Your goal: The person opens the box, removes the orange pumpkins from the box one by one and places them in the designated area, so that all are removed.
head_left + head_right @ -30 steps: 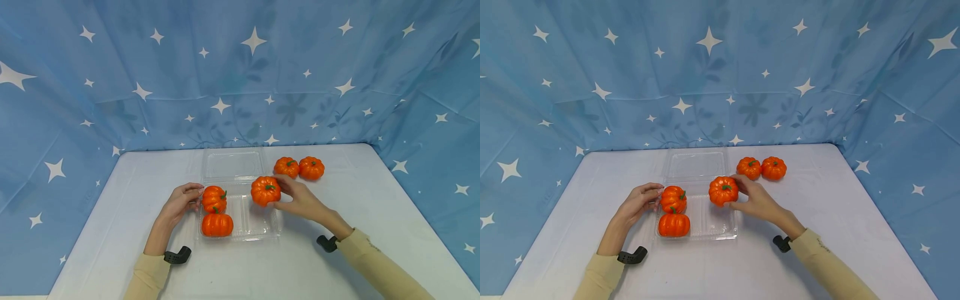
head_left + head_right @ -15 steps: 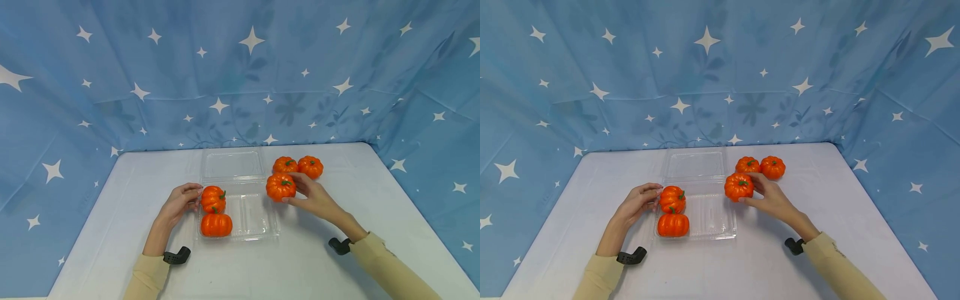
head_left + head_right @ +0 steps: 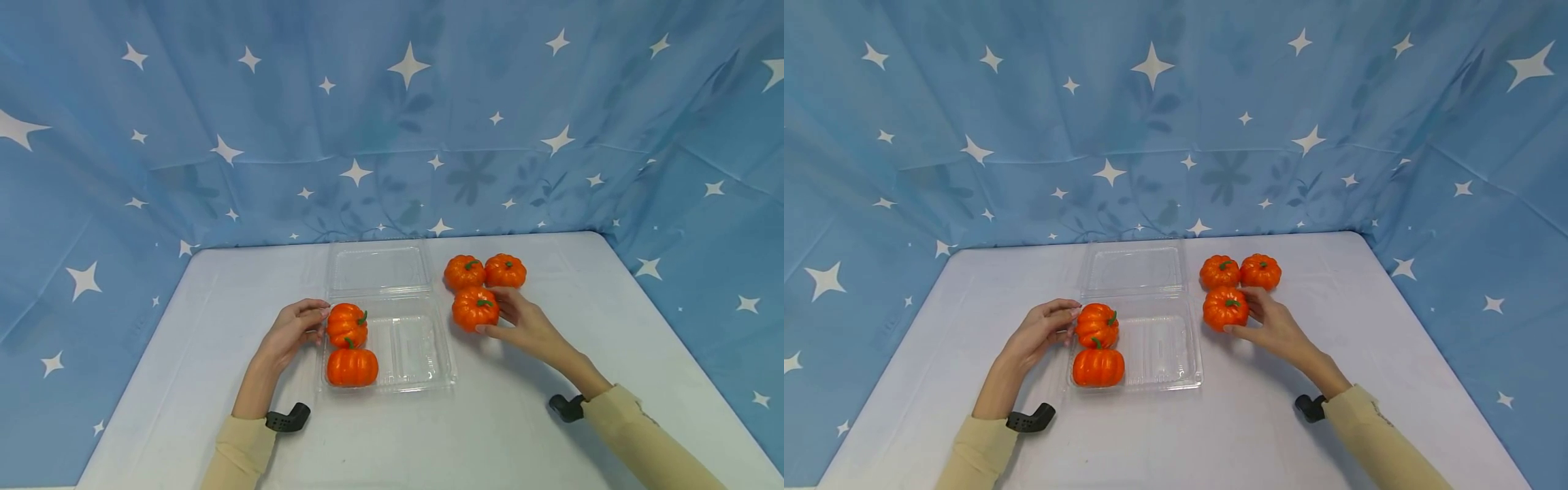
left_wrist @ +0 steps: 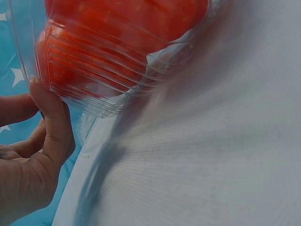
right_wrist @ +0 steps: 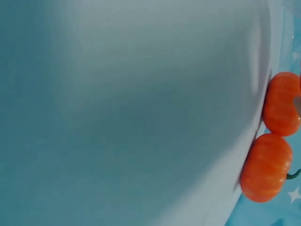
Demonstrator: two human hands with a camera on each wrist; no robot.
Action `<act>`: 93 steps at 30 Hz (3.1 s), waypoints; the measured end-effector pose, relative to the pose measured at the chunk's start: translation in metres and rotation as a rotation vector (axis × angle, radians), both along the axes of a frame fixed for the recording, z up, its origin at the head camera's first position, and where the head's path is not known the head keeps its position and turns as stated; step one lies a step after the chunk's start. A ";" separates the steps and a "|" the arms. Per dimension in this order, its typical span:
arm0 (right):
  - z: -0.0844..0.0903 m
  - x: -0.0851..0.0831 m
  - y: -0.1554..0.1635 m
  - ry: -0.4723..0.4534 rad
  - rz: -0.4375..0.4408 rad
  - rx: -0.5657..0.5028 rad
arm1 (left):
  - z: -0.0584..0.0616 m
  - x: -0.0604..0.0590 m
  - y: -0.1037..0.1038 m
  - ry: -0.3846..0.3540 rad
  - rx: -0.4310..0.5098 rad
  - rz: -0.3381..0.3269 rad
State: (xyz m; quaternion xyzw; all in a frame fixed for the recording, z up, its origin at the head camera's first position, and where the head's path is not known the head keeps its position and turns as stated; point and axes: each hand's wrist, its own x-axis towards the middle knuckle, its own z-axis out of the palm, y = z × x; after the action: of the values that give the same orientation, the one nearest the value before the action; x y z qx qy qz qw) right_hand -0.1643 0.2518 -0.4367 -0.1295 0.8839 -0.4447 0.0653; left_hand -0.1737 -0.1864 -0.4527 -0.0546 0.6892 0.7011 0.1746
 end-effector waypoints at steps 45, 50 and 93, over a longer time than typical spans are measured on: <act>-0.012 -0.032 0.007 -0.203 -0.085 0.141 | 0.002 0.000 0.001 -0.010 -0.018 0.006; -0.012 -0.031 0.008 -0.173 -0.064 0.146 | 0.002 0.001 0.001 -0.009 -0.016 0.010; 0.041 0.011 -0.046 0.129 -0.017 0.055 | 0.004 0.000 0.001 0.000 -0.023 0.003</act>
State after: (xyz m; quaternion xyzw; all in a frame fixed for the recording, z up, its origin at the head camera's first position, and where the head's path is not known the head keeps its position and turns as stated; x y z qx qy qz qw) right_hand -0.1536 0.2053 -0.3956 -0.1484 0.8993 -0.4114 0.0081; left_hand -0.1735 -0.1856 -0.4492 -0.0578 0.6972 0.6933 0.1730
